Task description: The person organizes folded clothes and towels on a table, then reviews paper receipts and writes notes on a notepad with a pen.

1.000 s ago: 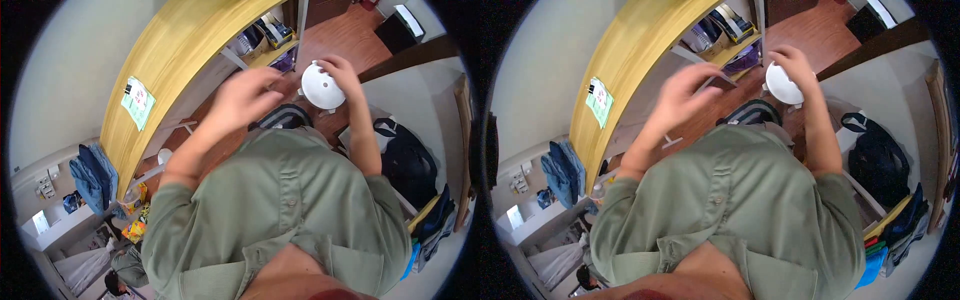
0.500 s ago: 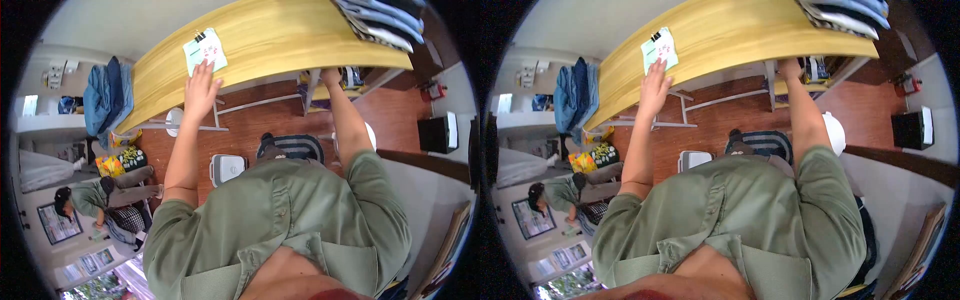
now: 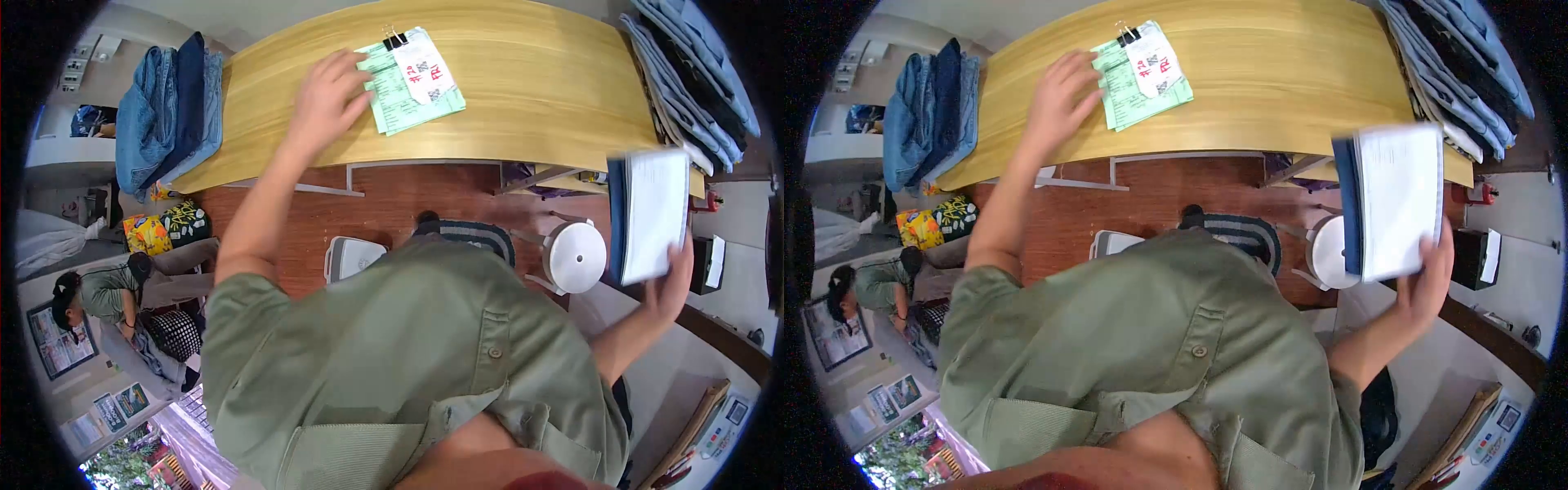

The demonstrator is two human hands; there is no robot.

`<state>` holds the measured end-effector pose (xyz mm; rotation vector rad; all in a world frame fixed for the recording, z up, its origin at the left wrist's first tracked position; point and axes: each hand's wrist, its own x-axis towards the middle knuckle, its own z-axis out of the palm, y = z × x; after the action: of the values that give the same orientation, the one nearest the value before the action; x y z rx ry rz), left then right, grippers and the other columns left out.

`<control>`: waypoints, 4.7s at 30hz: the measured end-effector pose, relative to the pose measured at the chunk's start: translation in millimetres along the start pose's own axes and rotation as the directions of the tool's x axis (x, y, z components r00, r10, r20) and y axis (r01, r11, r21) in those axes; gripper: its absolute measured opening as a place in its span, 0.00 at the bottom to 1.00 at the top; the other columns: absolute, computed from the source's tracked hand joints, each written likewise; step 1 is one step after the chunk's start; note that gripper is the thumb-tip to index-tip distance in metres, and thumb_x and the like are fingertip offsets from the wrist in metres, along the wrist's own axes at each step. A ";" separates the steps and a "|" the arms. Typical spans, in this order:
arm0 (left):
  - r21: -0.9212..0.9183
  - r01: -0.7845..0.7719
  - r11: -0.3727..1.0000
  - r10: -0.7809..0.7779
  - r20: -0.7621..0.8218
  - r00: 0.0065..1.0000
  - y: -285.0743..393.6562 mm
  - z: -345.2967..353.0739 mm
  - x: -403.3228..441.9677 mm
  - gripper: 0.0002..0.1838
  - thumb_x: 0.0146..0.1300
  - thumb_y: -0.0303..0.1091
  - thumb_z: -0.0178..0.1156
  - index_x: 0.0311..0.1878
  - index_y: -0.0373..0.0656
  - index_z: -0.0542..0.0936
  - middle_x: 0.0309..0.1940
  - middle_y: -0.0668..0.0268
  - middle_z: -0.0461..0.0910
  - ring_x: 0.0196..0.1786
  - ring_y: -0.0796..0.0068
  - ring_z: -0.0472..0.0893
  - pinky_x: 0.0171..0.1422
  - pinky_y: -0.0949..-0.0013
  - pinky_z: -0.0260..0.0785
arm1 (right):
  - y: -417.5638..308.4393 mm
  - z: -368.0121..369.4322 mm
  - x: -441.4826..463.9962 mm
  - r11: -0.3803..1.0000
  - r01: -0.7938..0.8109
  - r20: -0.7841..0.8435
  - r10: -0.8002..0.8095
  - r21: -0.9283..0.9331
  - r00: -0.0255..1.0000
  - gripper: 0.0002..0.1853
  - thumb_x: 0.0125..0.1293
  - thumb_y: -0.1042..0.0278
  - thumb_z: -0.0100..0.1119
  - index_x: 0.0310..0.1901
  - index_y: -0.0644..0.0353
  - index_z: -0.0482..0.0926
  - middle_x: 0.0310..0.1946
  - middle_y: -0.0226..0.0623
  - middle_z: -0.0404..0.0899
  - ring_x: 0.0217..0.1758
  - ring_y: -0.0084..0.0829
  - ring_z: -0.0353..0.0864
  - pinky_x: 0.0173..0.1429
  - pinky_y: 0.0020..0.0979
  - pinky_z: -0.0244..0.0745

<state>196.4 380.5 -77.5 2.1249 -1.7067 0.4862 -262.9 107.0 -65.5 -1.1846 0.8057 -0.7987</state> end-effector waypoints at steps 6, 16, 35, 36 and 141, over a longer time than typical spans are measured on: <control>-0.128 -0.331 0.935 0.347 0.129 0.929 -19.8 12.9 36.3 0.12 0.56 0.35 0.63 0.43 0.44 0.80 0.58 0.64 0.74 0.64 0.56 0.68 0.65 0.55 0.62 | -19.8 84.3 83.0 0.463 0.202 0.100 -0.235 -0.863 0.967 0.20 0.65 0.60 0.58 0.54 0.62 0.74 0.42 0.38 0.80 0.45 0.26 0.79 0.41 0.25 0.74; -0.126 -0.310 0.942 0.331 0.202 0.922 -22.6 24.7 35.1 0.19 0.62 0.37 0.54 0.53 0.38 0.74 0.68 0.62 0.63 0.71 0.54 0.59 0.71 0.50 0.52 | -91.4 34.6 66.0 -0.311 0.054 0.238 -0.593 -0.949 0.770 0.14 0.63 0.65 0.57 0.49 0.60 0.76 0.41 0.38 0.80 0.43 0.26 0.79 0.45 0.26 0.75; -0.107 -0.289 0.951 0.308 0.275 0.911 -10.5 27.1 35.5 0.23 0.64 0.33 0.51 0.61 0.36 0.70 0.68 0.59 0.63 0.72 0.51 0.56 0.71 0.48 0.47 | -63.3 -7.0 -29.6 -0.069 0.194 0.089 -0.991 -0.979 0.097 0.09 0.56 0.76 0.56 0.39 0.59 0.80 0.36 0.38 0.81 0.34 0.26 0.78 0.41 0.27 0.76; -0.122 -0.296 0.947 0.319 0.267 0.909 -11.6 24.3 33.2 0.23 0.64 0.33 0.51 0.61 0.36 0.70 0.68 0.59 0.63 0.72 0.51 0.56 0.71 0.48 0.47 | -19.3 -15.1 -29.3 0.008 0.120 0.010 -0.989 -0.993 0.148 0.09 0.55 0.77 0.56 0.39 0.59 0.80 0.35 0.38 0.81 0.34 0.26 0.78 0.40 0.27 0.76; -0.281 0.076 0.957 -0.015 0.214 0.977 -18.3 23.3 25.2 0.49 0.50 0.55 0.64 0.66 0.27 0.59 0.67 0.41 0.56 0.70 0.46 0.55 0.74 0.56 0.48 | -4.0 270.3 108.4 0.965 -0.001 0.722 -0.196 0.262 0.664 0.32 0.70 0.48 0.45 0.59 0.74 0.68 0.41 0.46 0.77 0.46 0.32 0.75 0.54 0.37 0.71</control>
<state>220.3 351.3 -86.9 2.0530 -1.7126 -0.0058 23.6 138.1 -24.2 -1.1957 -0.0514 -0.4008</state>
